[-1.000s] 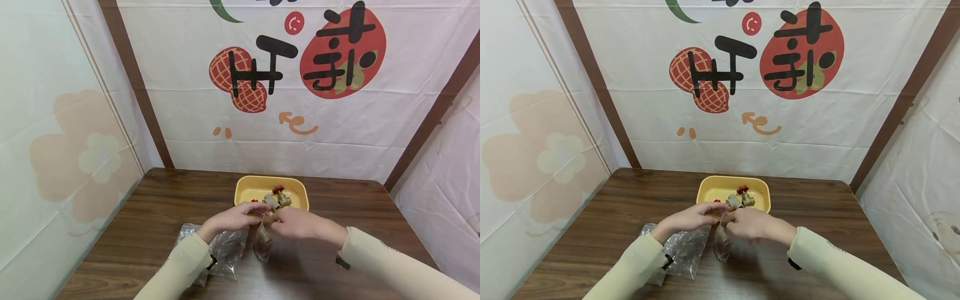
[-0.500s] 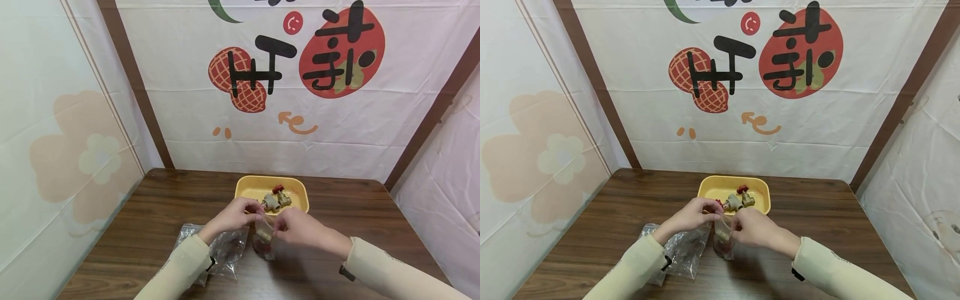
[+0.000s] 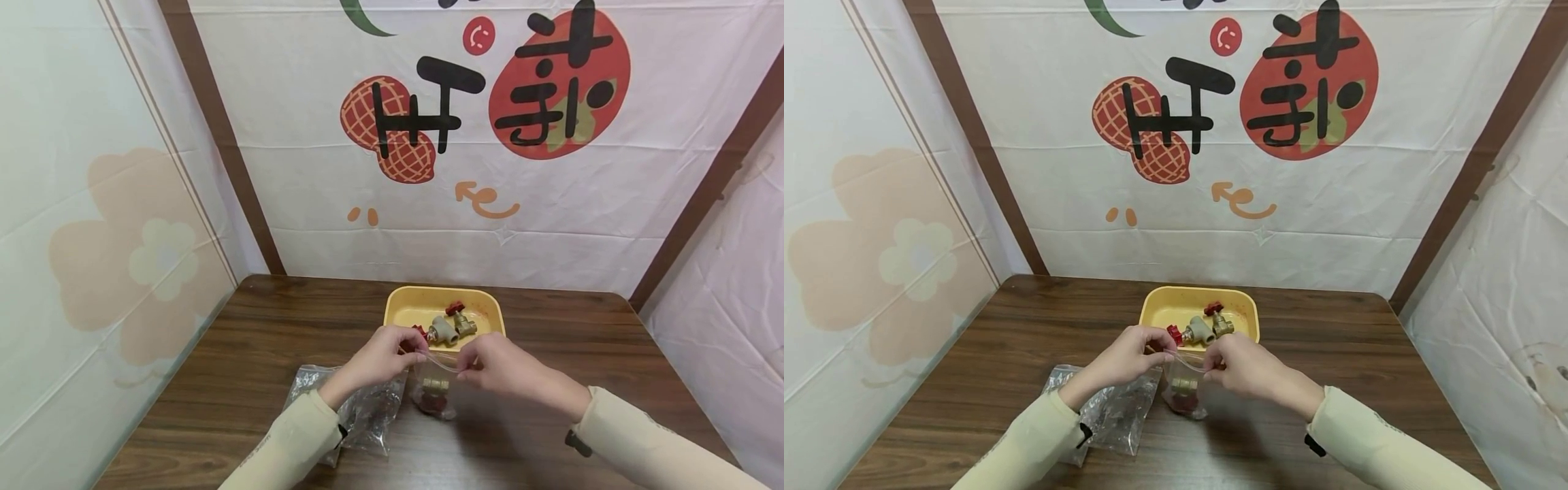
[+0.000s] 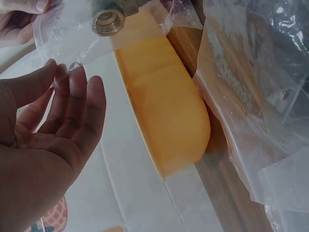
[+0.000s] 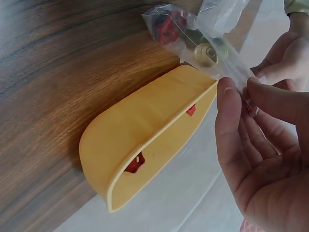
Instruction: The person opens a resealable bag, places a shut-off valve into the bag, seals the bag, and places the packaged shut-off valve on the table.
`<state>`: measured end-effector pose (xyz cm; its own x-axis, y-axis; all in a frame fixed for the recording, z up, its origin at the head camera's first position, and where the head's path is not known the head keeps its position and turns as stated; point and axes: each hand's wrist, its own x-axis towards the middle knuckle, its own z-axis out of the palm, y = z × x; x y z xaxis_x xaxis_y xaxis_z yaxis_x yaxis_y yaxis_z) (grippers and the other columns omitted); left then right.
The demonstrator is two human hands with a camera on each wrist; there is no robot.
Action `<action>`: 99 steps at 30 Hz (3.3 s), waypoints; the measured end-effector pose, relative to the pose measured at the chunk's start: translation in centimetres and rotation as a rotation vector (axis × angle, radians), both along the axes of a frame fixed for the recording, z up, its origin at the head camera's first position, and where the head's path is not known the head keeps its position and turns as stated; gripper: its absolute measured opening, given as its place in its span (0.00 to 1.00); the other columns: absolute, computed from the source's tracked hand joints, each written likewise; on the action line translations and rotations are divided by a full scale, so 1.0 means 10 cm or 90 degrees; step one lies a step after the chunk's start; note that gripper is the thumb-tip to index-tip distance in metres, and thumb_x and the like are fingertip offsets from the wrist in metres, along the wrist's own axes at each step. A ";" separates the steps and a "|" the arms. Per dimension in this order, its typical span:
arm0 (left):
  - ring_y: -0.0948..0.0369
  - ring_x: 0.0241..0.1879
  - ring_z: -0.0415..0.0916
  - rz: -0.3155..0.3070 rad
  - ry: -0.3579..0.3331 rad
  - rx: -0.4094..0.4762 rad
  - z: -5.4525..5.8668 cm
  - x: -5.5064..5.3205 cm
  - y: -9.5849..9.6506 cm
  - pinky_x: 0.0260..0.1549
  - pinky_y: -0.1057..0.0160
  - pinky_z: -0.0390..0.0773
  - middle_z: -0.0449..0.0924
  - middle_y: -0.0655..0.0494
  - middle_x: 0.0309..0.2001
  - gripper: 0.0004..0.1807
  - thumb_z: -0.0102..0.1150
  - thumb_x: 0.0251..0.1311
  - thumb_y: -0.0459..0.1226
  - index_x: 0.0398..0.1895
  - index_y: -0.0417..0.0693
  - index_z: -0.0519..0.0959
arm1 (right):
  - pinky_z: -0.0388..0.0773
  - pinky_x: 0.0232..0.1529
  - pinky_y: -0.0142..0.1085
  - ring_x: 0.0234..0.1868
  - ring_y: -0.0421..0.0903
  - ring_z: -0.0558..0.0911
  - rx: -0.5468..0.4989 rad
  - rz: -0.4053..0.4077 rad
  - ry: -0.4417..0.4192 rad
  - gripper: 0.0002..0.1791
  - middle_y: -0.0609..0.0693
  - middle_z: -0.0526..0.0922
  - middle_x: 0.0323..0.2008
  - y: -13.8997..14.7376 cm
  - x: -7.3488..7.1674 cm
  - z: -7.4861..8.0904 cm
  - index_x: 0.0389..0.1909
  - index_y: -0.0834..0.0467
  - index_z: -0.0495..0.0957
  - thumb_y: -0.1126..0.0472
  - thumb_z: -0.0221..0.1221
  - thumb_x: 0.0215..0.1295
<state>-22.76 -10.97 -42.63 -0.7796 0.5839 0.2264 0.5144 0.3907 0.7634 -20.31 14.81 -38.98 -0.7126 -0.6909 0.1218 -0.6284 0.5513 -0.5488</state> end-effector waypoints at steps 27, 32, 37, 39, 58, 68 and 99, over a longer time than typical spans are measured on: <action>0.74 0.29 0.79 -0.053 0.015 -0.143 -0.21 0.08 0.15 0.36 0.71 0.79 0.87 0.68 0.30 0.13 0.82 0.47 0.29 0.35 0.49 0.90 | 0.77 0.27 0.32 0.26 0.38 0.77 -0.022 0.011 0.001 0.12 0.39 0.83 0.26 0.12 -0.02 0.00 0.29 0.54 0.85 0.76 0.69 0.60; 0.74 0.28 0.79 -0.026 0.027 -0.144 -0.24 0.08 0.17 0.34 0.72 0.79 0.84 0.72 0.26 0.12 0.80 0.48 0.27 0.32 0.52 0.89 | 0.78 0.28 0.32 0.27 0.38 0.78 -0.023 0.008 -0.004 0.12 0.39 0.83 0.26 0.13 -0.04 0.00 0.29 0.55 0.86 0.76 0.69 0.61; 0.73 0.26 0.77 -0.021 0.043 -0.115 -0.21 0.07 0.11 0.30 0.70 0.78 0.82 0.70 0.26 0.11 0.80 0.51 0.29 0.32 0.51 0.87 | 0.81 0.31 0.34 0.31 0.37 0.82 -0.039 0.000 -0.018 0.11 0.41 0.84 0.29 0.15 -0.05 -0.03 0.34 0.56 0.84 0.76 0.69 0.60; 0.72 0.27 0.77 -0.020 0.039 -0.092 -0.17 0.07 0.07 0.30 0.69 0.79 0.82 0.69 0.27 0.08 0.79 0.55 0.30 0.33 0.49 0.87 | 0.83 0.32 0.34 0.32 0.36 0.84 -0.048 -0.006 -0.024 0.13 0.42 0.85 0.30 0.16 -0.05 -0.04 0.39 0.58 0.82 0.76 0.70 0.60; 0.70 0.25 0.74 0.035 0.084 -0.090 0.06 0.19 0.00 0.28 0.66 0.76 0.84 0.56 0.27 0.05 0.66 0.71 0.33 0.34 0.45 0.86 | 0.77 0.26 0.33 0.25 0.33 0.77 -0.039 -0.047 -0.007 0.09 0.43 0.84 0.24 0.22 -0.04 -0.05 0.28 0.54 0.84 0.71 0.71 0.64; 0.70 0.26 0.74 0.055 0.090 -0.104 0.09 0.24 0.03 0.29 0.66 0.76 0.82 0.58 0.27 0.06 0.66 0.70 0.31 0.34 0.47 0.84 | 0.78 0.27 0.33 0.26 0.33 0.77 -0.029 -0.051 -0.011 0.10 0.38 0.83 0.24 0.25 -0.04 -0.05 0.29 0.53 0.84 0.70 0.72 0.64; 0.70 0.26 0.73 0.076 0.133 -0.089 0.05 0.21 0.05 0.27 0.67 0.76 0.79 0.67 0.27 0.05 0.67 0.69 0.32 0.34 0.49 0.85 | 0.74 0.24 0.30 0.24 0.33 0.73 0.007 0.026 0.103 0.06 0.38 0.77 0.26 -0.43 -0.19 -0.05 0.31 0.53 0.84 0.68 0.67 0.62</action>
